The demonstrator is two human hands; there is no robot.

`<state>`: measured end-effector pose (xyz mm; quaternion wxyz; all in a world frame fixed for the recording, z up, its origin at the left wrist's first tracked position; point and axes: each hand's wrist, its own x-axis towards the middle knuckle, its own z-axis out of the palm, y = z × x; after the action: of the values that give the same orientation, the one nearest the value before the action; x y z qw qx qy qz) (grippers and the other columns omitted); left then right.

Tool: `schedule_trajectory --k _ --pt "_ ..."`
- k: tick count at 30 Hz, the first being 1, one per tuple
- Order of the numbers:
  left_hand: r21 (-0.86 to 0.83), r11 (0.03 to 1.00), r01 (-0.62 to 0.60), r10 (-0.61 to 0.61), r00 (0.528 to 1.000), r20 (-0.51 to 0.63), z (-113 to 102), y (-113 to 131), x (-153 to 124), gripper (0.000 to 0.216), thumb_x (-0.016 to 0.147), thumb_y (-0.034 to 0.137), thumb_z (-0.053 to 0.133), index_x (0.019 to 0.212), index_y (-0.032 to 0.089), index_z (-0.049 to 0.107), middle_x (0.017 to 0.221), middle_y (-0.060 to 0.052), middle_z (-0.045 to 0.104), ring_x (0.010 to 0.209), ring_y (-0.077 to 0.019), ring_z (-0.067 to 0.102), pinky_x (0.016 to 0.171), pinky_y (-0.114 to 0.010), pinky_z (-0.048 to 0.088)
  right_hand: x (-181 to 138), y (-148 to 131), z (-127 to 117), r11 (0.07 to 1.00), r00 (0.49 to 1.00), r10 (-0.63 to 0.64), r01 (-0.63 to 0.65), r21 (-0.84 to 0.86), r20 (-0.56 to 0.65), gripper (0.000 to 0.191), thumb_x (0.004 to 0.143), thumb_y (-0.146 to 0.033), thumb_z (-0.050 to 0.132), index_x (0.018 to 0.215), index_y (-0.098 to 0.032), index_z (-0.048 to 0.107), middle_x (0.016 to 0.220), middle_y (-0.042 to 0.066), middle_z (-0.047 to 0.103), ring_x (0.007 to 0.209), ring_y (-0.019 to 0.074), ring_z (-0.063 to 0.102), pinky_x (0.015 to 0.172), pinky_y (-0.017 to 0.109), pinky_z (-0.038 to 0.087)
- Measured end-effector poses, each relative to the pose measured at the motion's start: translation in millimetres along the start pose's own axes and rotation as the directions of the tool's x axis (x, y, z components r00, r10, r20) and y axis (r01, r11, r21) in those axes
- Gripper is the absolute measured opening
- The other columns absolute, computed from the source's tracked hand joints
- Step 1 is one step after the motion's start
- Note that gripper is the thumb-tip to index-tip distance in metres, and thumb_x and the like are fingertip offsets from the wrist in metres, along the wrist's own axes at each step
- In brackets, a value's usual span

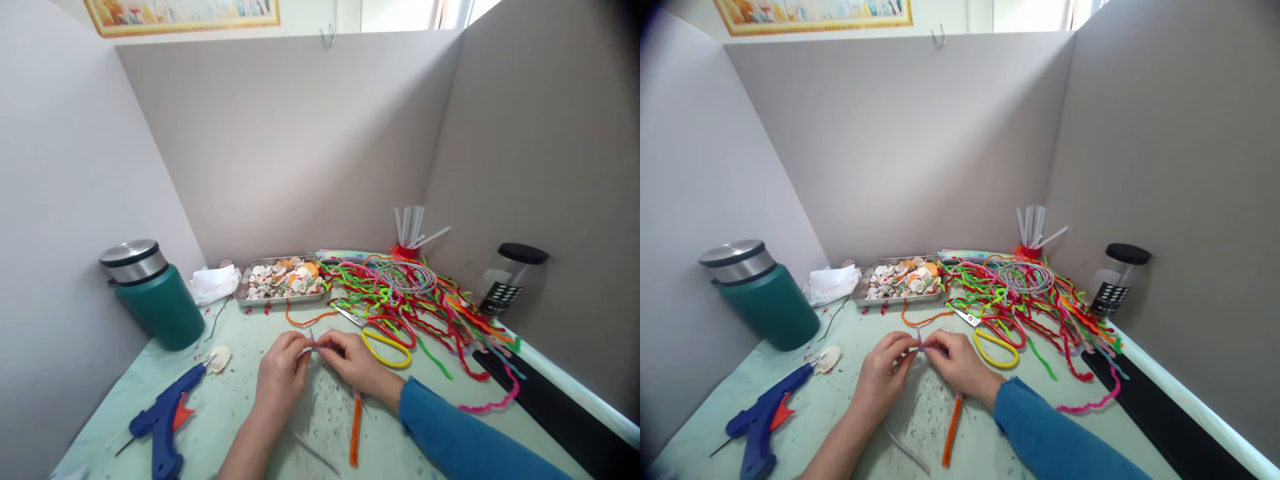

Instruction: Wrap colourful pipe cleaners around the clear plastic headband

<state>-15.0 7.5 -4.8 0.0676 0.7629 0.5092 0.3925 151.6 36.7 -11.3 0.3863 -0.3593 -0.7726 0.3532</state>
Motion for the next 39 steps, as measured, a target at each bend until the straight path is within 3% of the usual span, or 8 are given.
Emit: schedule_trajectory --k 8,18,21,28,31,34,36,39 --pt "0.091 0.996 0.001 -0.006 0.999 0.051 2.3 -2.8 -0.9 0.027 0.08 0.015 0.046 0.097 0.023 0.065 0.087 -0.005 0.06 0.082 -0.0166 0.056 0.072 -0.027 0.045 0.1 1.4 0.3 1.0 1.0 0.004 -0.004 0.006 -0.003 0.013 0.083 -0.025 0.05 0.082 -0.018 0.061 0.071 0.001 0.06 0.066 0.0133 0.054 0.056 0.022 0.041" --pt "0.066 0.995 0.07 -0.074 0.996 0.054 0.9 0.5 0.1 0.022 0.081 0.019 0.046 0.083 0.02 0.069 0.089 -0.007 0.064 0.085 -0.018 0.057 0.075 -0.029 0.044 -0.3 4.6 1.7 1.0 1.0 0.004 -0.004 0.011 -0.017 0.014 0.082 -0.025 0.051 0.084 -0.017 0.062 0.072 0.001 0.061 0.066 0.0127 0.054 0.058 0.021 0.04" --pt "0.023 0.99 0.142 -0.143 0.986 0.087 -0.2 2.4 1.1 0.023 0.081 0.021 0.046 0.082 0.02 0.069 0.083 -0.006 0.066 0.081 -0.0182 0.058 0.073 -0.028 0.043 -0.5 5.1 1.8 1.0 1.0 0.005 -0.005 0.007 -0.021 0.014 0.082 -0.025 0.051 0.084 -0.017 0.062 0.071 0.001 0.061 0.064 0.0123 0.053 0.057 0.021 0.04" --pt "-0.225 0.864 0.45 -0.403 0.887 0.225 1.0 1.8 5.5 0.025 0.075 0.032 0.051 0.075 0.016 0.069 0.065 -0.003 0.067 0.06 -0.0145 0.056 0.056 -0.022 0.039 -0.7 2.7 1.0 1.0 1.0 0.001 -0.001 0.007 -0.019 0.014 0.083 -0.026 0.05 0.083 -0.017 0.06 0.068 0.0 0.059 0.062 0.0115 0.052 0.056 0.021 0.039" --pt "-0.333 0.763 0.555 -0.474 0.829 0.297 4.4 -0.7 5.9 0.028 0.072 0.037 0.054 0.073 0.012 0.066 0.05 0.001 0.057 0.043 -0.0097 0.044 0.043 -0.02 0.032 -0.6 2.3 1.0 1.0 1.0 -0.001 0.001 0.022 -0.011 0.013 0.083 -0.025 0.05 0.083 -0.016 0.06 0.069 0.0 0.059 0.063 0.0116 0.052 0.056 0.021 0.039" --pt "-0.463 0.641 0.612 -0.502 0.791 0.351 8.0 -2.2 5.3 0.031 0.066 0.037 0.059 0.083 0.011 0.062 0.05 0.005 0.052 0.037 -0.0059 0.035 0.038 -0.019 0.027 -0.2 3.6 1.5 0.999 1.0 0.006 -0.006 0.038 -0.006 0.012 0.083 -0.024 0.05 0.083 -0.016 0.06 0.07 0.0 0.06 0.063 0.0118 0.053 0.056 0.021 0.039" --pt "-0.536 0.607 0.586 -0.475 0.809 0.346 9.3 -2.2 4.7 0.033 0.065 0.034 0.061 0.089 0.012 0.057 0.057 0.004 0.055 0.04 -0.0056 0.037 0.038 -0.018 0.028 0.2 5.2 1.8 0.999 1.0 0.008 -0.007 0.041 -0.004 0.012 0.083 -0.023 0.05 0.082 -0.017 0.06 0.07 0.0 0.06 0.064 0.0119 0.054 0.057 0.022 0.04" --pt "-0.569 0.657 0.494 -0.4 0.869 0.292 9.6 -2.0 3.4 0.024 0.067 0.026 0.059 0.086 0.014 0.053 0.068 0.0 0.06 0.052 -0.0084 0.049 0.048 -0.019 0.037 1.1 8.1 2.4 0.999 1.0 -0.003 0.003 0.051 -0.002 0.012 0.082 -0.023 0.051 0.082 -0.017 0.061 0.071 0.0 0.061 0.065 0.0123 0.055 0.059 0.022 0.04"
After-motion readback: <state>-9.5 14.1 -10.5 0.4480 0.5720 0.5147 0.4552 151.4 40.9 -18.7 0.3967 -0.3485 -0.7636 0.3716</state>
